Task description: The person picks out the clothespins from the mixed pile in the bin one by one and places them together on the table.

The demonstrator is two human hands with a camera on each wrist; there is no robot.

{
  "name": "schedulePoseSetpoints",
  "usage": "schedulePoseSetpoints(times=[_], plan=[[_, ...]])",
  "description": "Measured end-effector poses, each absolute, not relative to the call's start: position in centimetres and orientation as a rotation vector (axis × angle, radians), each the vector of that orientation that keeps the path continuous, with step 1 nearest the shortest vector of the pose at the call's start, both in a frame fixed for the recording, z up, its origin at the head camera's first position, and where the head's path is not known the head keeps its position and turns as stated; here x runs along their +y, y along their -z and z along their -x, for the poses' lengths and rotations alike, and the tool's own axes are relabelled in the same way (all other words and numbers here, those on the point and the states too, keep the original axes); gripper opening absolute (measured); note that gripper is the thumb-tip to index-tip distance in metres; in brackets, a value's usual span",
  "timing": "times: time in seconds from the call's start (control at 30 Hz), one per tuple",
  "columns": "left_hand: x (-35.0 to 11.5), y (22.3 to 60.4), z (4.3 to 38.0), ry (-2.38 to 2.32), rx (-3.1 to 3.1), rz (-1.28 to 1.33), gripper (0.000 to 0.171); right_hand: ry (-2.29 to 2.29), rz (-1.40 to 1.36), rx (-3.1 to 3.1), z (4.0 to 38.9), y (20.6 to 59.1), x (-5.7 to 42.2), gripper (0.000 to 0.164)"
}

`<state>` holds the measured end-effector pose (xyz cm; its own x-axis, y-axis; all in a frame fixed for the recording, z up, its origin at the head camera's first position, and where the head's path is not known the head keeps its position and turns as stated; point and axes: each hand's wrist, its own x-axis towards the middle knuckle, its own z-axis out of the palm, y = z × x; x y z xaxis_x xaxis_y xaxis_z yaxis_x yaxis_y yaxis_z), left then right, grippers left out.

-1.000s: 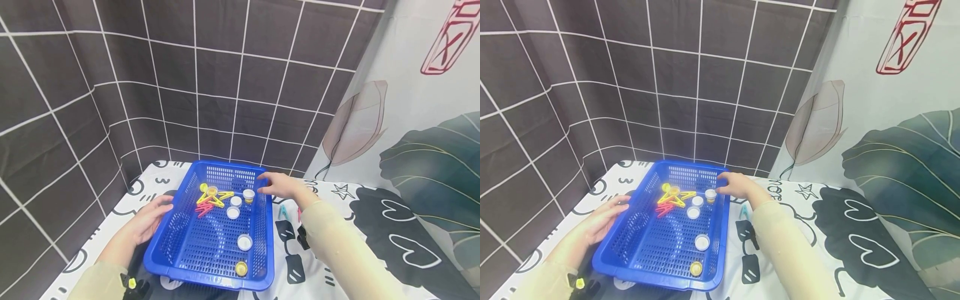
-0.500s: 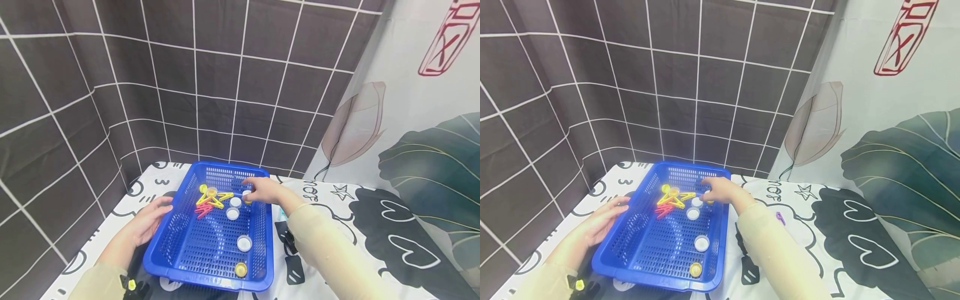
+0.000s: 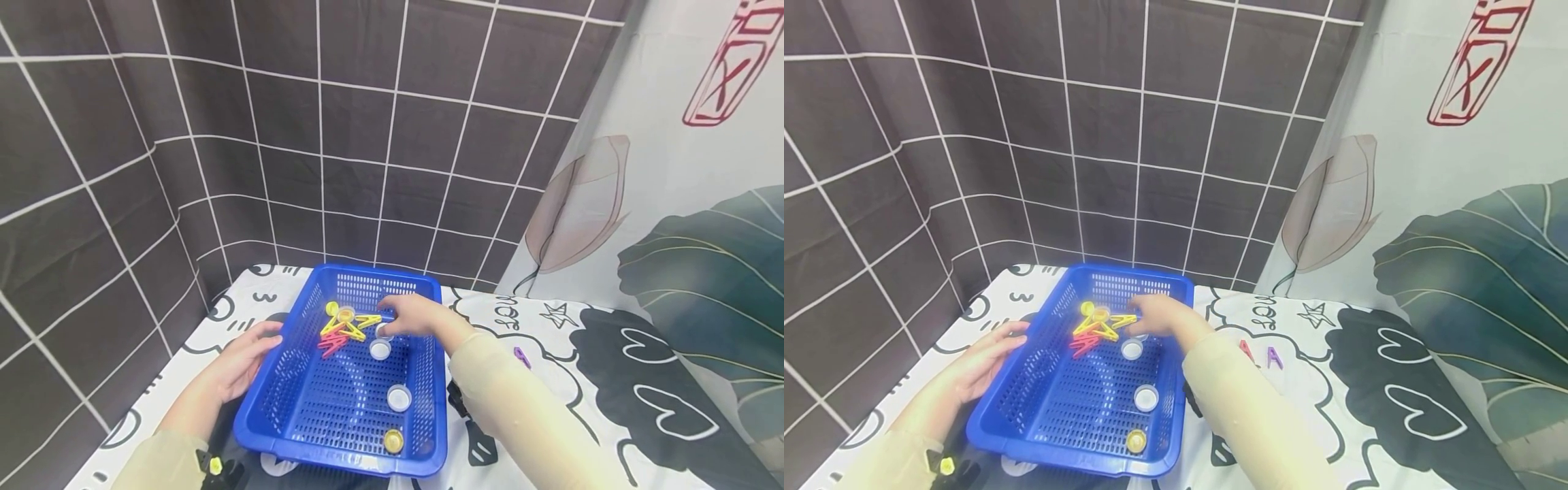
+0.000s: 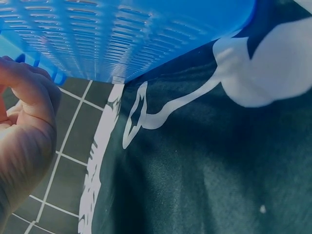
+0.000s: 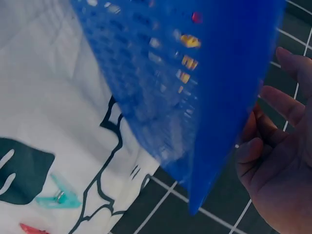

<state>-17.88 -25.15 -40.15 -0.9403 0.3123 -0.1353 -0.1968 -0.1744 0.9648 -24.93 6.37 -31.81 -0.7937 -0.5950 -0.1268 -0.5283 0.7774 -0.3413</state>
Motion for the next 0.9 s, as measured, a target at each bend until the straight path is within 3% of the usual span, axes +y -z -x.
schedulePoseSetpoints(times=[0.9], plan=[[-24.9, 40.4, 17.9, -2.188, 1.761, -0.167, 0.026, 0.453, 0.854, 2.678, 24.1, 30.7, 2.5, 0.055]])
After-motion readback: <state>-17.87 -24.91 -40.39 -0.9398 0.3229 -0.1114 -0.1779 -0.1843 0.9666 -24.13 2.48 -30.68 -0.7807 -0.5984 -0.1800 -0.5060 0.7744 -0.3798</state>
